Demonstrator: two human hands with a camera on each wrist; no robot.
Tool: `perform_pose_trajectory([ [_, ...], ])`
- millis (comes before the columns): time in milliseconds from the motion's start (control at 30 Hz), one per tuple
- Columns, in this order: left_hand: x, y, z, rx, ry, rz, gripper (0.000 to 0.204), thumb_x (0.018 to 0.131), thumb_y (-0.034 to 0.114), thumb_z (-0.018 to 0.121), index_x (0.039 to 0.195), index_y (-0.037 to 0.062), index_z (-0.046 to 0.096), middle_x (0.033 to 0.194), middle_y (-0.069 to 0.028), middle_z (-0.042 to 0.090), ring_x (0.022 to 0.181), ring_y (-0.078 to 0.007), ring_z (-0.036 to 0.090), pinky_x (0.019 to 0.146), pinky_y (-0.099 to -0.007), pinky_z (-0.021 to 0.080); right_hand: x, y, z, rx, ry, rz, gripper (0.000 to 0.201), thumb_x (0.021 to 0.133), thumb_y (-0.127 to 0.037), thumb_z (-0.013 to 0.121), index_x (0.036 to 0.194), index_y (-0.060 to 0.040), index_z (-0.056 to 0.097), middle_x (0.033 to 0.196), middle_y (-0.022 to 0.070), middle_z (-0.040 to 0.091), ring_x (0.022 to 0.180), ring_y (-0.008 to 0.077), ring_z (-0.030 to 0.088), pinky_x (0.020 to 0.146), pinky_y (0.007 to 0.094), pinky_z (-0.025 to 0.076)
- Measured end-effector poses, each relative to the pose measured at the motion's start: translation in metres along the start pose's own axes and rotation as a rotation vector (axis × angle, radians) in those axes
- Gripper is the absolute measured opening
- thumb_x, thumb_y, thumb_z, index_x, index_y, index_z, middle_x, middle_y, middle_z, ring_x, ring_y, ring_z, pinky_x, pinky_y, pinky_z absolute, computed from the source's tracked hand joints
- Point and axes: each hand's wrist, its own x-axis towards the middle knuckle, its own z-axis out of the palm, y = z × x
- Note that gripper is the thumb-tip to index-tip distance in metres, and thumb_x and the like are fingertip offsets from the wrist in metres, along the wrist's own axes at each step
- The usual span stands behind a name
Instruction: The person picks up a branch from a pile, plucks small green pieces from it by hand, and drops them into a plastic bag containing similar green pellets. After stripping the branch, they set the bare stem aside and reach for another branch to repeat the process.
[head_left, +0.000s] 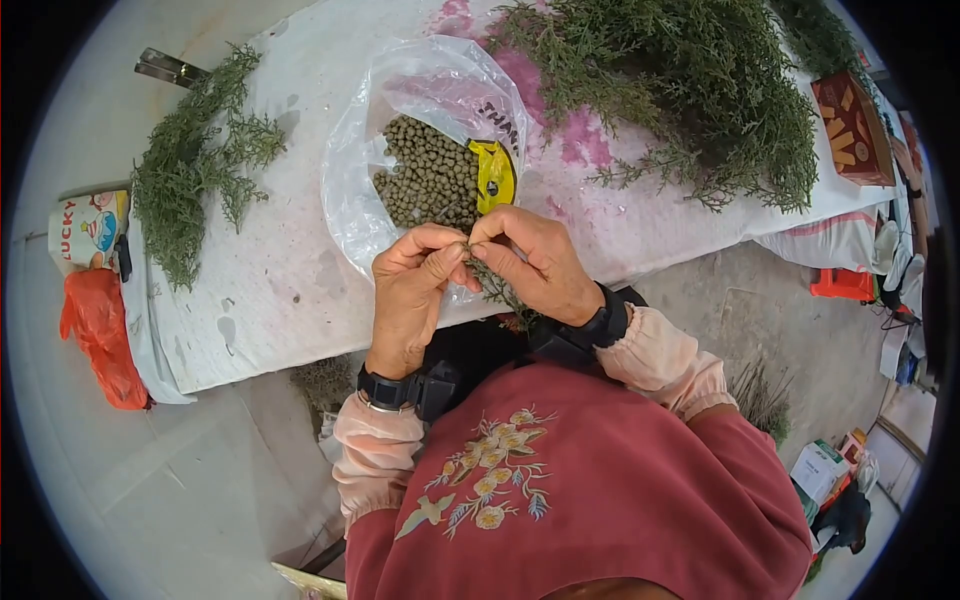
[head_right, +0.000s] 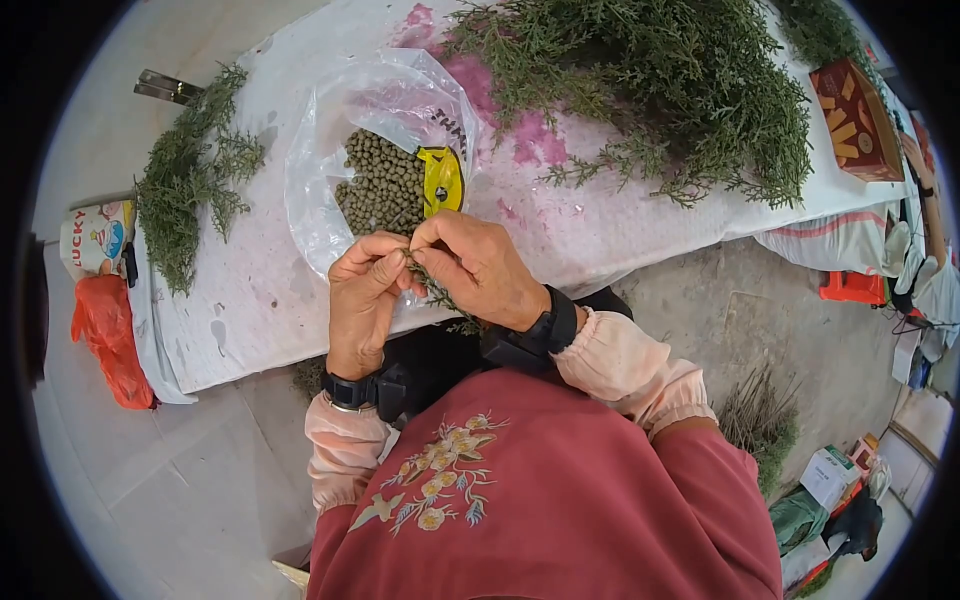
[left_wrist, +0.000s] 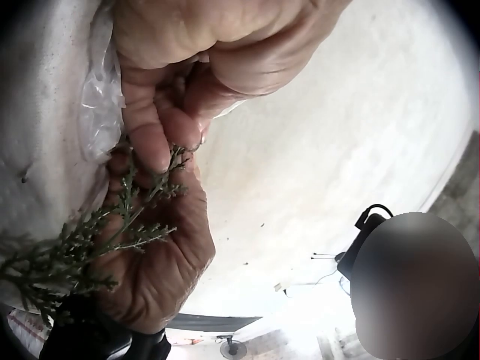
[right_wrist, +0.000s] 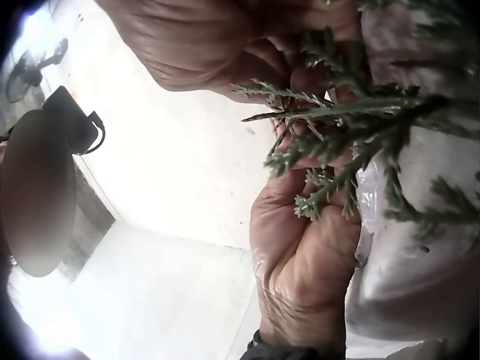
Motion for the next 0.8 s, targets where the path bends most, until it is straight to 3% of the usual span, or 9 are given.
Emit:
perform_pose_trajectory([
  [367,0.001,-0.006,-0.005,-0.017,-0.05,0.062,0.009,0.084,0.001,0.058,0.092,-0.0024,0.062,0.082,-0.0094,0.06,0.064,-0.0114,0.055,0.061,-0.0312,0.054,-0.003,-0.001,0.004,-0.059,0.048,0.027,0.006,0.086,-0.007,0.056,0.088,-0.0011,0.055,0.077,0.0027,0.055,0.069,0.0087,0.052,0.061,0.0228,0.042],
  [500,0.002,-0.002,0.004,-0.009,-0.017,0.068,0.014,0.084,0.0,0.058,0.097,-0.0025,0.061,0.084,-0.0101,0.061,0.064,-0.0113,0.055,0.058,-0.029,0.052,-0.003,-0.005,-0.001,0.106,0.053,0.12,0.008,0.087,-0.007,0.056,0.091,-0.0004,0.055,0.081,0.0,0.056,0.071,0.0066,0.051,0.062,0.0215,0.043],
  [600,-0.009,0.015,0.02,-0.011,0.011,0.073,0.021,0.082,0.002,0.06,0.103,-0.0017,0.06,0.084,-0.009,0.062,0.063,-0.0103,0.055,0.054,-0.0243,0.048,-0.004,-0.02,-0.006,0.485,0.199,0.207,0.01,0.088,-0.008,0.056,0.092,0.0006,0.055,0.085,-0.0009,0.057,0.074,0.0061,0.052,0.065,0.0213,0.044],
  [767,-0.018,0.019,0.021,0.241,-0.108,0.008,0.027,0.081,0.005,0.062,0.107,-0.001,0.059,0.083,-0.0068,0.063,0.061,-0.0087,0.054,0.05,-0.0206,0.042,0.004,-0.04,-0.011,0.405,0.167,0.085,0.012,0.087,-0.007,0.058,0.096,-0.0002,0.055,0.092,0.0024,0.058,0.078,0.0071,0.054,0.069,0.0225,0.045],
  [800,-0.017,0.019,0.018,0.203,-0.105,-0.016,0.028,0.081,0.005,0.063,0.107,-0.0005,0.059,0.082,-0.006,0.063,0.061,-0.0083,0.054,0.05,-0.0203,0.042,0.004,-0.047,-0.017,0.227,0.151,0.012,0.014,0.085,-0.006,0.059,0.097,-0.0007,0.055,0.094,0.004,0.058,0.08,0.0094,0.055,0.071,0.0239,0.045],
])
